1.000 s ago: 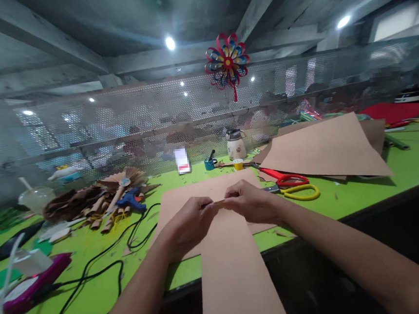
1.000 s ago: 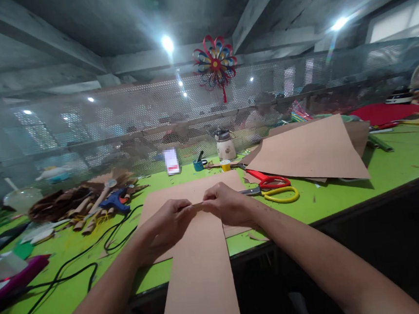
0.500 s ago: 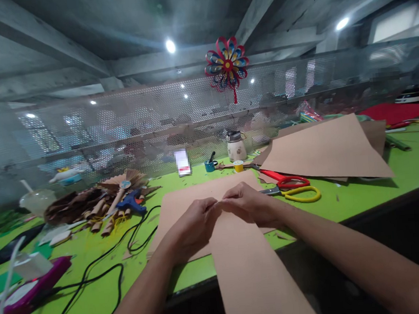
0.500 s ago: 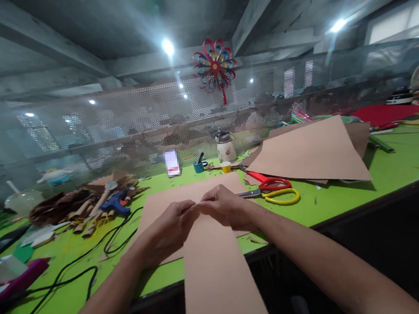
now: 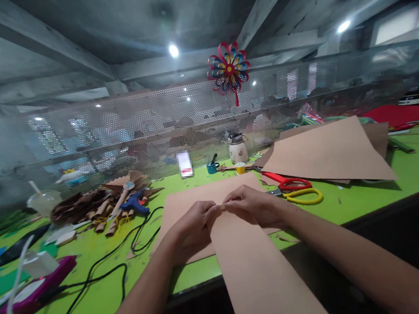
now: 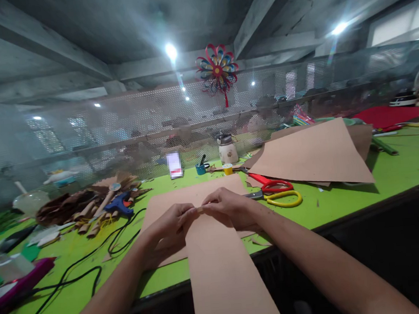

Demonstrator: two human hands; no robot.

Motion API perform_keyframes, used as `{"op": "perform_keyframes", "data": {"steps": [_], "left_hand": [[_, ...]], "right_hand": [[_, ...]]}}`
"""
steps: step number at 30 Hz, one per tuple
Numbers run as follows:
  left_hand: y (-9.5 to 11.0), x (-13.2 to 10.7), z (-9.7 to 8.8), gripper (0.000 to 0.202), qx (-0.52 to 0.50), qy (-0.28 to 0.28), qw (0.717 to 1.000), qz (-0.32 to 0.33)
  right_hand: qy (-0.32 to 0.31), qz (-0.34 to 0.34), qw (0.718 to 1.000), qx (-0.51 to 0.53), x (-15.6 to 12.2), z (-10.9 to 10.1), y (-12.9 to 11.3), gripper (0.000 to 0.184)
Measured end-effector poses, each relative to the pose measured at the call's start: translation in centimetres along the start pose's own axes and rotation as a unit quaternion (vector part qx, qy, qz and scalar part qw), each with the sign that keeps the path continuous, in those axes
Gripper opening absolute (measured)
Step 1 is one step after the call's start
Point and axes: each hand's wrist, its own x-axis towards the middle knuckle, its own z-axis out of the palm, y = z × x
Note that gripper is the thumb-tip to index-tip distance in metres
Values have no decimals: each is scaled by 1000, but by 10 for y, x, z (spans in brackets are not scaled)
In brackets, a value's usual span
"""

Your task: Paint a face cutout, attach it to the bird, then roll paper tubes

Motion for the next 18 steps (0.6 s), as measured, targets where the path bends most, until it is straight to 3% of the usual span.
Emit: {"op": "perform_keyframes", "data": {"steps": [6,9,14,18], "left_hand": [[15,-17,13,35,-194,-17,978,-76],[13,-14,15,34,-131,14,989,-67],[6,1,13,25,59,102,990,78],[4,1,16,21,0,93,994,56]], "right_hand": [[-47,4,999,-10,3,-4,11,31],[-17,24,998,58,1,4,11,31],[20,-10,1000,22,7,11,12,32],[19,-14,999,-41,13,9,17,31]]}}
